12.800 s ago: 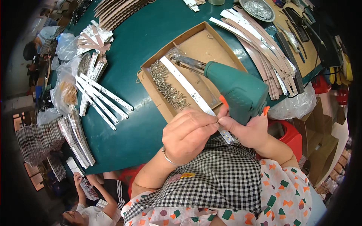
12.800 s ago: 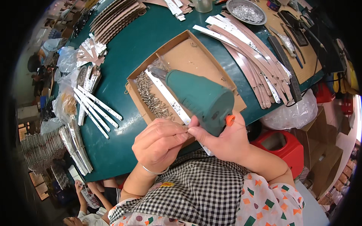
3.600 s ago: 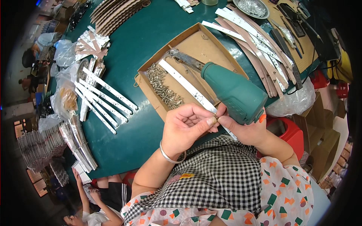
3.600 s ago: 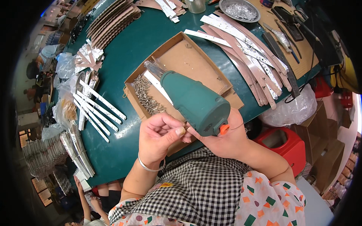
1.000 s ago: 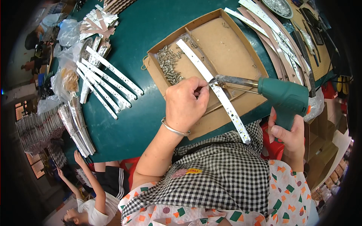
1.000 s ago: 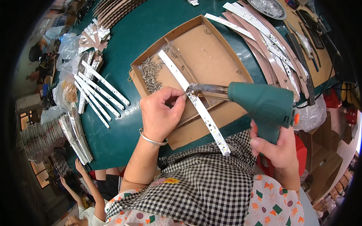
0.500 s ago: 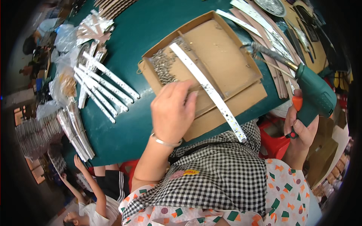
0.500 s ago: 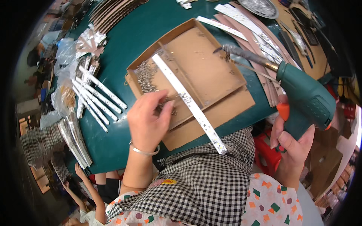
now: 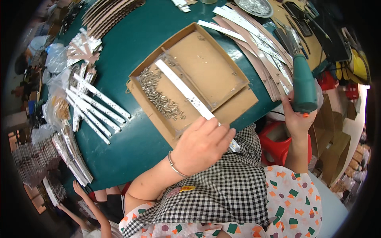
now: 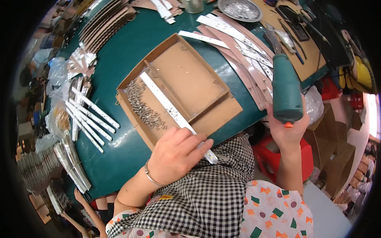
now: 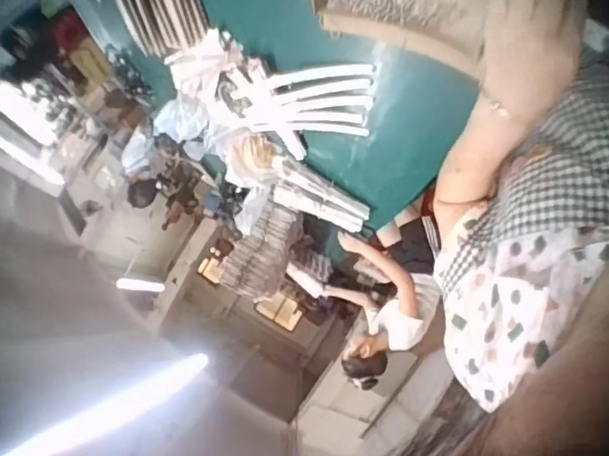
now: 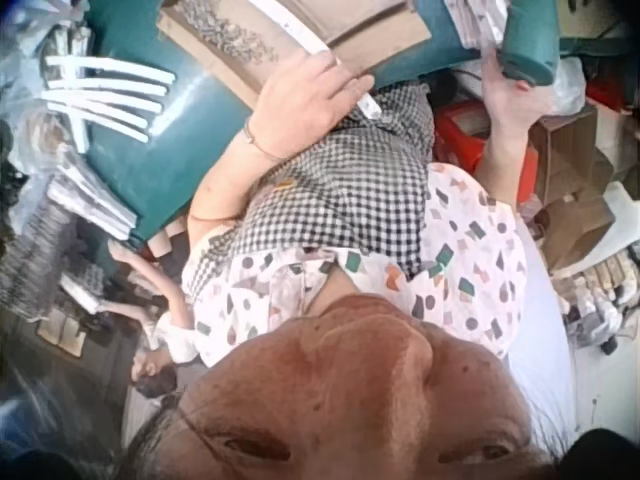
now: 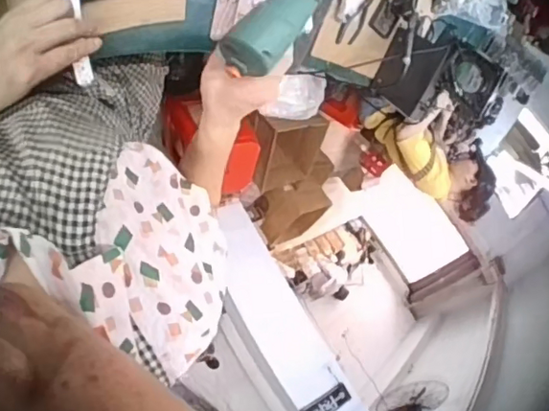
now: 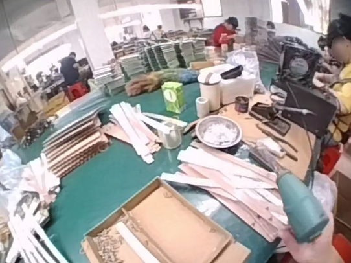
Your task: The person assembles LED light strips by picking up strips from the table, positioning small metal components onto each strip by hand from a tray, and soldering them with a handheld soldering tool.
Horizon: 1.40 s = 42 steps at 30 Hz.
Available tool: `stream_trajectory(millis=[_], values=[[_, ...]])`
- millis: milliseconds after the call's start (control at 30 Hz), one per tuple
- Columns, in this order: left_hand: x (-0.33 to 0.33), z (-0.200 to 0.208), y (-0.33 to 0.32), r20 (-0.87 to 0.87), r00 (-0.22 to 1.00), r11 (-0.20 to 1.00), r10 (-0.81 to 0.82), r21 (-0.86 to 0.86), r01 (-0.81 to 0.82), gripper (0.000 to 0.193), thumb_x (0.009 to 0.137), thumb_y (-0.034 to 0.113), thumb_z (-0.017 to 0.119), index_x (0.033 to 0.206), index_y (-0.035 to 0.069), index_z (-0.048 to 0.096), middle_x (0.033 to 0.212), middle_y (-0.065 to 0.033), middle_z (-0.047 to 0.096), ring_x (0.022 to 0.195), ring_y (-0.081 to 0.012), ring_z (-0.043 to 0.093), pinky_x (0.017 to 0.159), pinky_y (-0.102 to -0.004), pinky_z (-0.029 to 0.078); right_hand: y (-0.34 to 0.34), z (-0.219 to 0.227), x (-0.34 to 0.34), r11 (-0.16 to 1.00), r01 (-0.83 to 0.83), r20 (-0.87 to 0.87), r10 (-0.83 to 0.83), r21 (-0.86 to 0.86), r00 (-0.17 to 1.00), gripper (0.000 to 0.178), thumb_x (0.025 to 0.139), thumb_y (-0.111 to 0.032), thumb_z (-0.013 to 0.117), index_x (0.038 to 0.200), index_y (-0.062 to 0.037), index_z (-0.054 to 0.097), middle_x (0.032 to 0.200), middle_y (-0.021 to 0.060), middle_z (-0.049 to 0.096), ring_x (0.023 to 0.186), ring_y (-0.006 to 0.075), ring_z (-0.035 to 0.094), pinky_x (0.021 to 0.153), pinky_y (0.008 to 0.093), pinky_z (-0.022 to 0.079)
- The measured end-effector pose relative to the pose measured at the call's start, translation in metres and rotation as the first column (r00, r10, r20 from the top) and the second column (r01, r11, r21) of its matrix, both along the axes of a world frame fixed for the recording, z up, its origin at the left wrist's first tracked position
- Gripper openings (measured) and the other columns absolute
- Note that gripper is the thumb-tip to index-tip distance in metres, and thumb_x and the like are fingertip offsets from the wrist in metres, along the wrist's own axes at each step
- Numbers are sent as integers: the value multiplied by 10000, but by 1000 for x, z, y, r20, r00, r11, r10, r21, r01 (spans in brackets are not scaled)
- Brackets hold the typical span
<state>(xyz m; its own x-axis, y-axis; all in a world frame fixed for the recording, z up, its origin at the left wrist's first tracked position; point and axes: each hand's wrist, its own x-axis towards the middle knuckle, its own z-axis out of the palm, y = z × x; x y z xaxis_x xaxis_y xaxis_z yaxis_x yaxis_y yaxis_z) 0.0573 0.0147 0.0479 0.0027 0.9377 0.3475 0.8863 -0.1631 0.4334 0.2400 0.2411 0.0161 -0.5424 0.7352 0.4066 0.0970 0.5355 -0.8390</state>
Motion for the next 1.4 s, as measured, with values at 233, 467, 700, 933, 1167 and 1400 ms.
stream_trajectory(millis=[233, 467, 700, 933, 1167, 1400], values=[[-11, 43, -33, -177, 981, 997, 78, 13, -77, 358, 634, 130, 641, 961, -11, 676, 996, -89, 628, 760, -188, 533, 615, -324, 448, 25, -10, 5, 859, 1, 363, -217, 512, 906, 590, 757, -34, 776, 1291, -35, 525, 1054, 167, 656, 935, 286, 656, 829, 337, 499], [-118, 18, -103, -411, 793, 865, 450, -19, -501, 236, 699, 46, 611, 912, 89, 702, 953, -44, 665, 791, -219, 594, 700, -348, 507, 47, -28, 22, 950, 24, 234, -101, 311, 967, 384, 837, 24, 685, 1203, 29, 571, 971, 85, 635, 883, 184, 616, 831, 291, 474], [-160, -11, -150, -416, 712, 765, 566, -58, -641, 290, 688, -52, 599, 905, 97, 720, 963, -38, 684, 837, -241, 611, 738, -364, 521, -9, 17, 3, 978, 37, -77, -54, -204, 996, 602, 754, 158, 660, 1312, 61, 455, 876, 52, 499, 794, 133, 497, 804, 263, 434], [-135, -4, -129, -373, 702, 734, 607, -77, -675, 333, 647, -73, 631, 941, 66, 700, 996, -61, 673, 851, -275, 599, 772, -386, 488, -65, 28, -20, 797, -169, -65, 161, -580, 985, 692, 667, 155, 645, 1316, 44, 434, 799, 39, 471, 741, 135, 515, 699, 249, 455], [-97, -13, -19, 55, 814, 816, 578, -39, -577, 141, 732, 81, 720, 872, 67, 717, 787, -98, 663, 775, -290, 606, 692, -388, 491, -83, 33, -36, 721, -198, -86, 189, -665, 978, 675, 711, 184, 648, 1335, 49, 431, 810, 32, 507, 762, 126, 553, 688, 248, 488], [-112, -43, 29, 64, 816, 806, 574, -222, -549, 147, 739, 125, 711, 867, 54, 717, 803, -140, 661, 815, -344, 631, 750, -431, 502, -80, 34, -24, 760, -173, -121, 125, -626, 985, 709, 681, 109, 708, 1329, 49, 428, 801, 38, 490, 739, 137, 535, 695, 244, 465]])
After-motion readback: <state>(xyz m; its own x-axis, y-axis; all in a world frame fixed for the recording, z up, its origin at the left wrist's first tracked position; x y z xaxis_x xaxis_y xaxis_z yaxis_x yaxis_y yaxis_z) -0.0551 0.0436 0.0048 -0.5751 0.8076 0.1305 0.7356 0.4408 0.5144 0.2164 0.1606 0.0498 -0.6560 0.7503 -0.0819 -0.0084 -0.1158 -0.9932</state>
